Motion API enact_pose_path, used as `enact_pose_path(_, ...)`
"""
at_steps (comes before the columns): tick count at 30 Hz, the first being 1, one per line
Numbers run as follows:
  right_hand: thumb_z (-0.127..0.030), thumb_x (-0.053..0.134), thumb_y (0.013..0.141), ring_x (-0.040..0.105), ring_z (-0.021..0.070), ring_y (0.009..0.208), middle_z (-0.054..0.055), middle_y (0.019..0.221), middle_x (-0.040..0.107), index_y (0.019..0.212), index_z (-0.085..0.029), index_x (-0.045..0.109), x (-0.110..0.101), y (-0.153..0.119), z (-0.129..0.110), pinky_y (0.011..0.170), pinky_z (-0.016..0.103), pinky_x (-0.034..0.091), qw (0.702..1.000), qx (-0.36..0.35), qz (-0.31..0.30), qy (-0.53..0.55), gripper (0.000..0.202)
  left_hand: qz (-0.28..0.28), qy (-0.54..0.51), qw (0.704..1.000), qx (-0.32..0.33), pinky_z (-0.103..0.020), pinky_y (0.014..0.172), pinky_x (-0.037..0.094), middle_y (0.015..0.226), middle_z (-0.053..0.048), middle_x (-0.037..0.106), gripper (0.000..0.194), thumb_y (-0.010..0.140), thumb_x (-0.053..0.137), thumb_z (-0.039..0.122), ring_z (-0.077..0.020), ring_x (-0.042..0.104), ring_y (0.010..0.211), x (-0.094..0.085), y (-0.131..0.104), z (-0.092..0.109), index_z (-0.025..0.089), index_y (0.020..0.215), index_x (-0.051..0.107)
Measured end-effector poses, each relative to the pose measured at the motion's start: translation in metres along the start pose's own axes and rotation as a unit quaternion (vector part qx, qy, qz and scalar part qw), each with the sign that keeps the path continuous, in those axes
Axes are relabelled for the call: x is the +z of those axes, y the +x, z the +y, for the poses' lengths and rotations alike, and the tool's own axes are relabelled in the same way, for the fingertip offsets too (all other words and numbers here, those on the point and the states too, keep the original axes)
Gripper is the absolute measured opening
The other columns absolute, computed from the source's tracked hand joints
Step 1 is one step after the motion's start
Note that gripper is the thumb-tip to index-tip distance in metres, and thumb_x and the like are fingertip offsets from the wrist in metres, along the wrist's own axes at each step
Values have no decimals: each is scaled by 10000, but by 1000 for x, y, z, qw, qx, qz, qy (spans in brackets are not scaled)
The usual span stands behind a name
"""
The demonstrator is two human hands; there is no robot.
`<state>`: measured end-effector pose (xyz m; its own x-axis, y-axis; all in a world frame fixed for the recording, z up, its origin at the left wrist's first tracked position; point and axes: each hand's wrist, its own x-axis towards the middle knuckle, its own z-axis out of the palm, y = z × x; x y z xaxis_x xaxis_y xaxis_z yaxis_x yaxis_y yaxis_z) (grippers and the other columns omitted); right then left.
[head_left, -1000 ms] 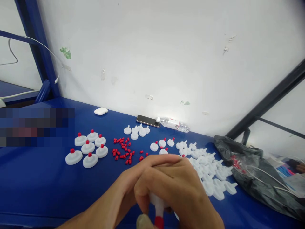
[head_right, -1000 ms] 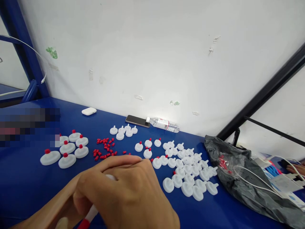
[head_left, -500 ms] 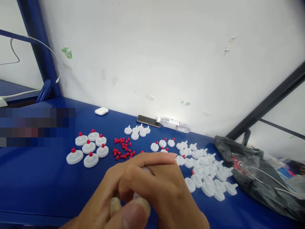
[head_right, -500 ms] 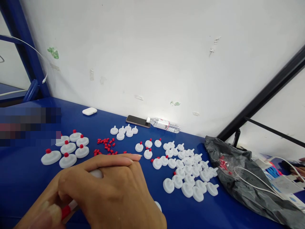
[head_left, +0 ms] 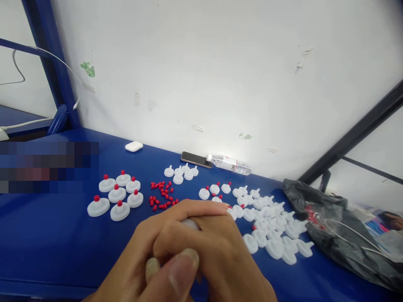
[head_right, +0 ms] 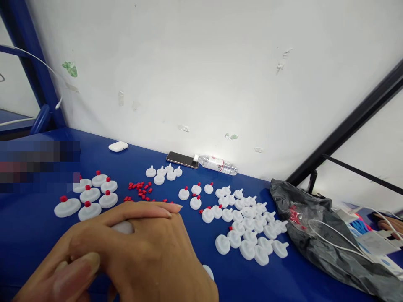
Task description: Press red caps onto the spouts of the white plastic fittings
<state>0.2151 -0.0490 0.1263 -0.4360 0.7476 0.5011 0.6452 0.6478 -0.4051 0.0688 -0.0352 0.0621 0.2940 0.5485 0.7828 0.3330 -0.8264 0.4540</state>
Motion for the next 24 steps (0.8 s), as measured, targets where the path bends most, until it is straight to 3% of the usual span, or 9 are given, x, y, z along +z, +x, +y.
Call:
enact_pose_path(2,-378,718,756,660,97,619,-144,718,654,869,-490,680,-1,1,4,524,168,478,996,36,9,86,164,-5,-113,990,-80,-346,626,695,1287,-139,719,538,1071,339,488,-265,779,874,1,0,3,234,1533,446)
enact_pose_path(4,-415,731,766,649,120,631,-136,718,662,828,-411,644,-6,2,6,580,213,490,993,65,-20,92,107,-24,-156,979,-130,-336,717,700,1343,-134,689,549,1087,270,509,-250,776,950,0,1,6,228,1522,452)
enact_pose_path(8,-370,639,927,649,153,759,-82,877,693,875,-311,599,-23,4,14,647,281,466,989,92,-108,36,88,16,15,997,-76,-328,907,657,1407,-60,660,443,1079,384,332,-243,693,1198,-4,8,4,263,1507,478)
enact_pose_path(10,-317,594,984,670,146,885,-69,1058,694,909,-308,624,-32,4,23,756,294,493,993,86,-83,17,82,22,108,994,-20,-375,1019,606,1442,-61,633,458,1060,408,293,-250,627,1292,-3,12,0,242,1511,467)
enact_pose_path(12,-340,601,998,674,142,959,-58,1206,659,925,-329,675,-41,2,34,834,300,520,995,97,-39,-4,104,-19,185,983,7,-482,1097,541,1449,-93,621,462,1050,409,268,-285,554,1368,1,15,-6,202,1503,469)
enact_pose_path(14,-407,614,989,672,153,964,-35,1257,630,921,-353,726,-48,-1,45,757,272,557,991,128,5,-34,142,-59,254,965,12,-587,1076,520,1456,-154,602,454,1039,430,267,-352,489,1416,8,13,-12,166,1476,497)
enact_pose_path(18,-532,646,931,656,166,824,21,1131,635,895,-363,790,-61,-10,67,436,208,478,976,193,51,-89,225,-132,337,932,1,-584,1007,532,1519,-208,525,491,1000,460,212,-400,456,1433,26,3,-26,192,1489,497)
enact_pose_path(20,-580,653,904,654,188,805,23,1030,677,870,-364,802,-67,-13,78,470,240,494,970,209,55,-114,265,-160,360,919,0,-576,1052,482,1517,-188,537,479,998,468,213,-390,451,1439,34,-3,-34,214,1474,525)
enact_pose_path(24,-626,687,817,691,275,869,2,874,781,794,-368,806,-79,-17,97,734,387,528,953,241,60,-173,286,-188,388,902,14,-543,1106,397,1456,-163,605,401,991,562,295,-375,478,1416,44,-13,-49,225,1380,628)
